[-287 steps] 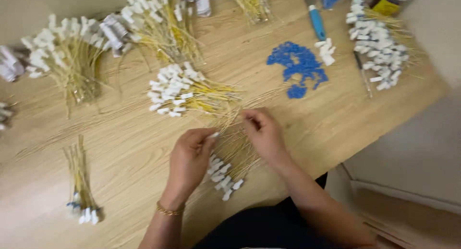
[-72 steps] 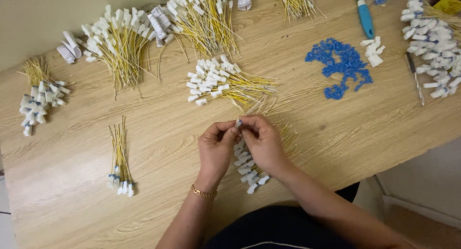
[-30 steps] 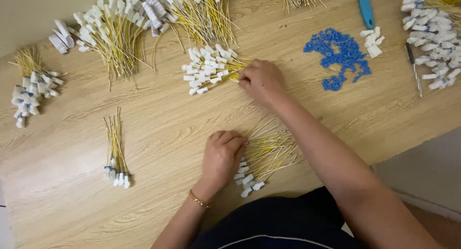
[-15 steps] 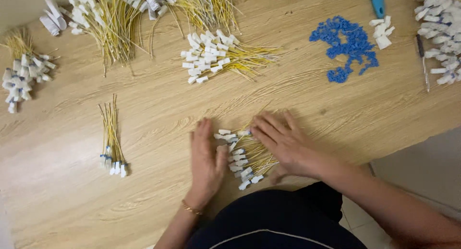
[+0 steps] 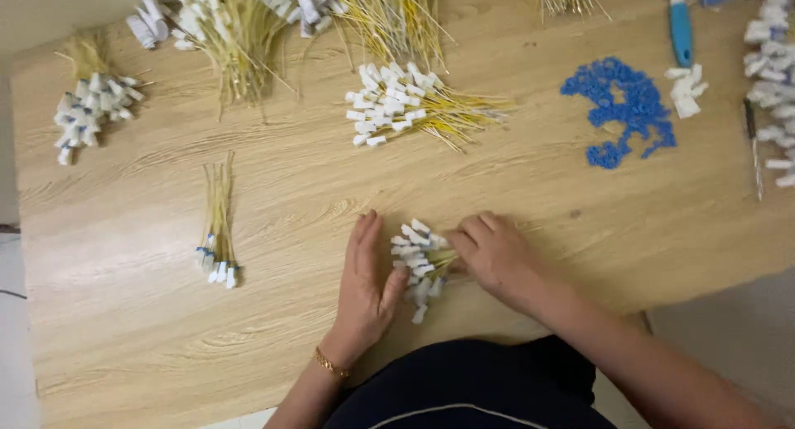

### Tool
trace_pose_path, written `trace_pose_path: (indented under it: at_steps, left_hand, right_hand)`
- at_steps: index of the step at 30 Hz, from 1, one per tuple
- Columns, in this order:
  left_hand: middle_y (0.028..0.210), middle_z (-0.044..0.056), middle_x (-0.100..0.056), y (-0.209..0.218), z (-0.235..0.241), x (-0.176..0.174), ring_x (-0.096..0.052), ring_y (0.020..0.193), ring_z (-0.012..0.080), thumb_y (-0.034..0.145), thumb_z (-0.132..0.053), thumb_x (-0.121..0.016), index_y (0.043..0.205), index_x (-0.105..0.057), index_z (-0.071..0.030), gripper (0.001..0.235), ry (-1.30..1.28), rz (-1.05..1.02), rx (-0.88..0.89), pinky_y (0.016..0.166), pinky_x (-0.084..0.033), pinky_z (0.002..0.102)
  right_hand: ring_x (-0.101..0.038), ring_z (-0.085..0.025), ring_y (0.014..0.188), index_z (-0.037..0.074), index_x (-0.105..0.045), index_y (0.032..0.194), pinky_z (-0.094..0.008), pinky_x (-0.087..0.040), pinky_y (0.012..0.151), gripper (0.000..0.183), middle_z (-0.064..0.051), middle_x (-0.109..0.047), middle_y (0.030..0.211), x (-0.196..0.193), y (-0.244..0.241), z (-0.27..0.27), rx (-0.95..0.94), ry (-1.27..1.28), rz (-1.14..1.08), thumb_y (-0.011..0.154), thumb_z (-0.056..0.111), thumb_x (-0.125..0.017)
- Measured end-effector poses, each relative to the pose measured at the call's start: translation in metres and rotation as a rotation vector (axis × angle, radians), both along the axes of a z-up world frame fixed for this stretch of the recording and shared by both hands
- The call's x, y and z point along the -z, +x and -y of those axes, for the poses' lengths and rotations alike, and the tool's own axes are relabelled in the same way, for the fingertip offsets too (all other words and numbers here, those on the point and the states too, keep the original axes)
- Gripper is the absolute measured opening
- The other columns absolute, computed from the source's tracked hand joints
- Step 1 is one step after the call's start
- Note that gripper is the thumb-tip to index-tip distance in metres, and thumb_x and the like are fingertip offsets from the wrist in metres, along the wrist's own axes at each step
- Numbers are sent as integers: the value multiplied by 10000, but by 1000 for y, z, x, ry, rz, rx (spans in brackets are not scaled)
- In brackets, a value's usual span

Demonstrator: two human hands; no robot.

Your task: Attaching small blue plastic sleeves to the ends of wire assemblies on a workbench

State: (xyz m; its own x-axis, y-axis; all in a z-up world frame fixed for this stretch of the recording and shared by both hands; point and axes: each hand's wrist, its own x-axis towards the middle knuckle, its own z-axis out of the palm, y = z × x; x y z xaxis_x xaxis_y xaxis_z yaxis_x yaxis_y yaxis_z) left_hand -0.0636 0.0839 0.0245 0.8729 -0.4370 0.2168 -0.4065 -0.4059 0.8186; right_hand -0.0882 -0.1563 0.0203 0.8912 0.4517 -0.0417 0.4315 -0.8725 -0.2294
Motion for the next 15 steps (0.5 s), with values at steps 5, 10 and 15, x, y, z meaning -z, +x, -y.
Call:
trace_pose_path:
  at_steps: [5, 10, 15]
  left_hand:
    - [1416, 210, -386, 27, -35, 7, -355, 1357, 452, 819, -285, -712, 1416, -412, -72, 702, 225, 282, -286, 1128, -277, 557]
    - [1397, 211, -421, 67, -120, 20, -413, 1313, 443, 771, -263, -771, 1427, -434, -108, 753, 529, 445, -737, 1095, -295, 570]
    - [1245, 206, -573, 78, -173, 30, -570, 1156, 390, 800, -358, -708, 1244, -599, -34, 560, 751, 245, -778, 963, -440, 494]
  right_hand:
    - [-585, -265, 898, 94, -554, 1067, -397, -477, 803, 249, -77, -537, 900, 54, -3, 6, 0, -71, -31, 914, 282, -497]
    - [-567, -234, 683, 73, -531, 868, -336, -455, 621, 54, -38, -471, 733, 43, 6, -4, -87, -193, 130, 823, 100, -517]
    - [-611, -255, 856, 82, -574, 944, -379, -480, 743, 145, -61, -539, 831, 95, 25, -17, 17, -81, -63, 858, 178, -508]
